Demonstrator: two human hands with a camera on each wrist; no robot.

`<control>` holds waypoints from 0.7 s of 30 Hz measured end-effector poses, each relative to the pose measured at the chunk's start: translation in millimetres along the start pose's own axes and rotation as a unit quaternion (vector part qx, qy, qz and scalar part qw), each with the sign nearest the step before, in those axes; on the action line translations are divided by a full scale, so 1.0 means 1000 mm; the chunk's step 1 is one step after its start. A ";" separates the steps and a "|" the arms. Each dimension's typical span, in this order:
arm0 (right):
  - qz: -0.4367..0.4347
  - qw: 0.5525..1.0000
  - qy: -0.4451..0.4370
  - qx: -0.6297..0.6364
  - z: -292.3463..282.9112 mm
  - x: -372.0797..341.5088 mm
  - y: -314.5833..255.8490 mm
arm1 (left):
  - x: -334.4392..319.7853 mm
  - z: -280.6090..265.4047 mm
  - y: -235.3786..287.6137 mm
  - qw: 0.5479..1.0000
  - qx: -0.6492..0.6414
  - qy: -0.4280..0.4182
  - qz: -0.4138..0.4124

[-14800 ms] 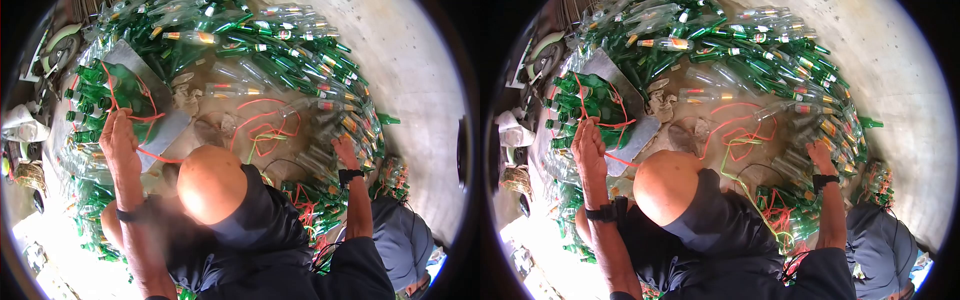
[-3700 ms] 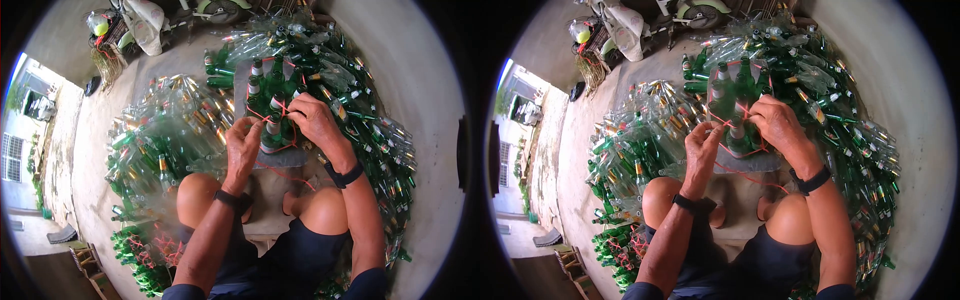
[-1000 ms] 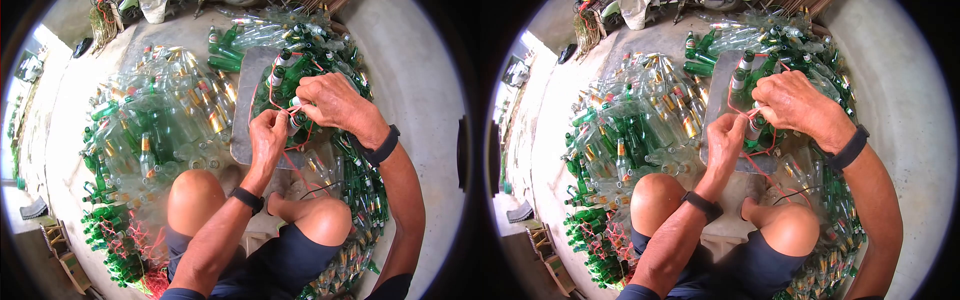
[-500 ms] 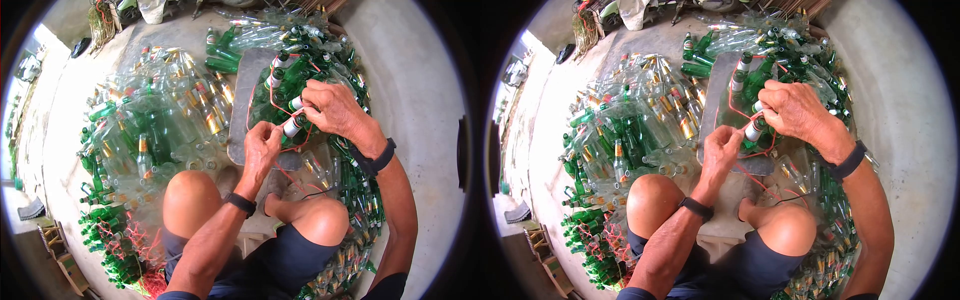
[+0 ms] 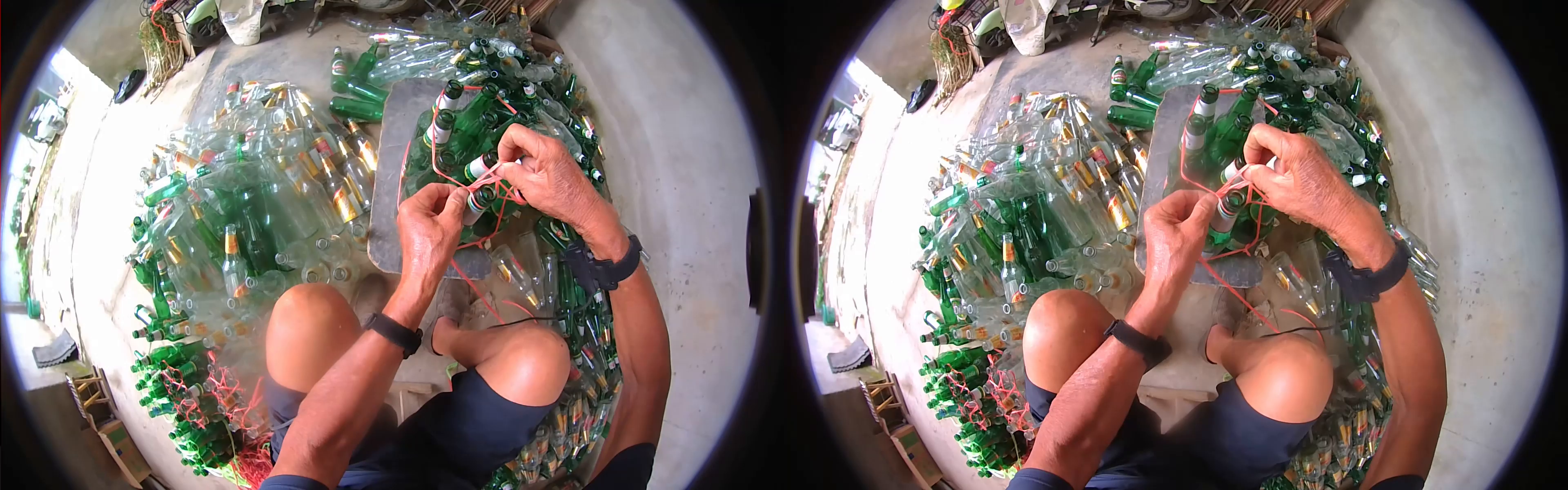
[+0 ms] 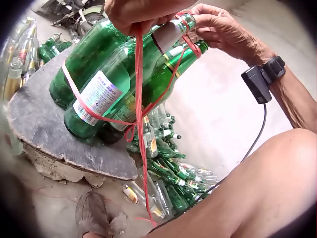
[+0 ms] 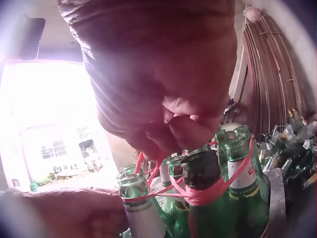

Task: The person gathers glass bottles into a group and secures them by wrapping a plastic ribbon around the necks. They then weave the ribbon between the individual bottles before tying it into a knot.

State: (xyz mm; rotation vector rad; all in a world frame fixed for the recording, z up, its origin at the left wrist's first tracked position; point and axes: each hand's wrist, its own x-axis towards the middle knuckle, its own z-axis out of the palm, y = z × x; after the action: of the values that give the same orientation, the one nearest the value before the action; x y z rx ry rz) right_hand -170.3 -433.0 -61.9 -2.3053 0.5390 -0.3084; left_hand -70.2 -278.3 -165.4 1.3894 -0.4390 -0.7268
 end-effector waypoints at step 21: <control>-0.109 0.982 0.059 -0.140 -0.002 0.007 0.017 | 0.002 0.006 0.000 0.999 0.002 -0.039 0.024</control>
State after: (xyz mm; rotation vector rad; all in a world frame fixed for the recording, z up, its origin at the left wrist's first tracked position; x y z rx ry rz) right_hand -169.8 -448.4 -72.6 -2.6397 0.4072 -0.5042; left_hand -72.5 -283.7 -164.8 1.3524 -0.5333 -0.7428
